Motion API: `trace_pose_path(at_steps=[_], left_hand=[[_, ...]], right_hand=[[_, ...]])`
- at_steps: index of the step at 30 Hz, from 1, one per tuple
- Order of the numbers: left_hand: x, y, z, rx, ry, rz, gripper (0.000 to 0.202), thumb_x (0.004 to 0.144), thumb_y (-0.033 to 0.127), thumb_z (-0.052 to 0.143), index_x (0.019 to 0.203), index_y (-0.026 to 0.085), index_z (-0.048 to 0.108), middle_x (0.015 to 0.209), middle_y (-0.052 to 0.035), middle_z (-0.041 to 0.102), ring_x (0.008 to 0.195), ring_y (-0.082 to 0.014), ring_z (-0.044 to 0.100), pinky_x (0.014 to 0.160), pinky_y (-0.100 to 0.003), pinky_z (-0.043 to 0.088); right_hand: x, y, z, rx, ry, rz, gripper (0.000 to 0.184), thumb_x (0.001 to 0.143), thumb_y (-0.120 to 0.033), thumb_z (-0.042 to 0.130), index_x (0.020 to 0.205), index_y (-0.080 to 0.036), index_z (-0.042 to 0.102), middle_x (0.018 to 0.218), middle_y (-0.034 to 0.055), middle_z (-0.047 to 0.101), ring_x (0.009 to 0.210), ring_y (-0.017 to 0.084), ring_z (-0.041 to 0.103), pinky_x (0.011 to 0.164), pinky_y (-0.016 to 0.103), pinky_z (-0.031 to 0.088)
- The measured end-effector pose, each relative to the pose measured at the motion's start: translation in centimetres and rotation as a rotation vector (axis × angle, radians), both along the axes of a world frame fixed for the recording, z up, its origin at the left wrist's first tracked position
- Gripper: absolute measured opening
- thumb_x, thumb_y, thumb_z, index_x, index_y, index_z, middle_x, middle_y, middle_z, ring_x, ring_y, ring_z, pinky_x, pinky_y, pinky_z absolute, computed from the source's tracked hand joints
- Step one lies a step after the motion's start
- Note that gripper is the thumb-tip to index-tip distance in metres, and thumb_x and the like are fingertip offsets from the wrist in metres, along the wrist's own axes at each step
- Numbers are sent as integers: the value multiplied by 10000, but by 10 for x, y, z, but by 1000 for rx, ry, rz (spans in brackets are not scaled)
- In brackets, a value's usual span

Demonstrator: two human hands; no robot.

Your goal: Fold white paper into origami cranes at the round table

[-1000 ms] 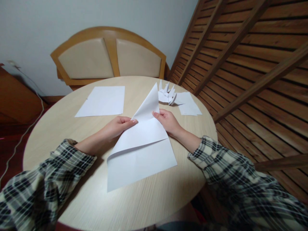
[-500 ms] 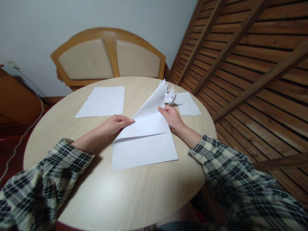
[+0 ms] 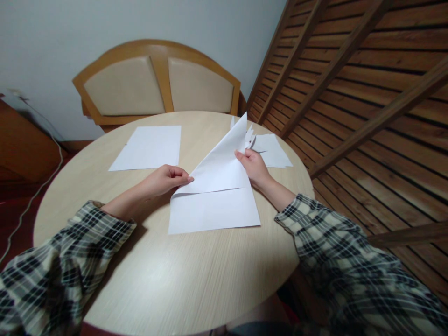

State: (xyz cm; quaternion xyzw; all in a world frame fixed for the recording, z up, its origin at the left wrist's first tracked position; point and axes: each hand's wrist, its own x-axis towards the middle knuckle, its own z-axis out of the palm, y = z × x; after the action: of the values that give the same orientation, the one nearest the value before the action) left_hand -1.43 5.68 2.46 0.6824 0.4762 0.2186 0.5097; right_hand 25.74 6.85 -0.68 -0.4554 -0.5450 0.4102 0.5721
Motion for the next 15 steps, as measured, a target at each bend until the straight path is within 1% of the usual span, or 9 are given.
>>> trace_pose_path(at_steps=[5,9,12,15], left_hand=[[-2,4,-3,6,28,-8,239,749,384,684,656,165,660,587,2,560,521,-103,449,502,-237,335],[-6,8,-5,12,45,-29,234,758,384,675,670,168,655,588,2,548,518,-103,440,496,-242,313],[-9,11,-7,34,52,-37,233,770,383,664,674,172,649,581,5,540,508,-102,426,480,-241,293],[-10,12,-8,71,70,-71,236,793,387,637,694,173,641,586,10,538,514,-103,430,487,-240,309]], right_hand=[[2,2,-1,4,33,0,501,642,-660,731,693,-189,569,625,-27,540,565,109,455,499,241,356],[6,5,-3,20,29,-39,515,634,-663,741,646,-196,523,586,-39,500,544,104,431,481,235,333],[8,6,-5,16,35,-31,512,641,-664,735,657,-200,519,602,-34,513,561,112,453,496,241,355],[8,7,-7,11,35,-15,489,659,-652,727,678,-204,532,625,-28,527,579,121,477,512,251,375]])
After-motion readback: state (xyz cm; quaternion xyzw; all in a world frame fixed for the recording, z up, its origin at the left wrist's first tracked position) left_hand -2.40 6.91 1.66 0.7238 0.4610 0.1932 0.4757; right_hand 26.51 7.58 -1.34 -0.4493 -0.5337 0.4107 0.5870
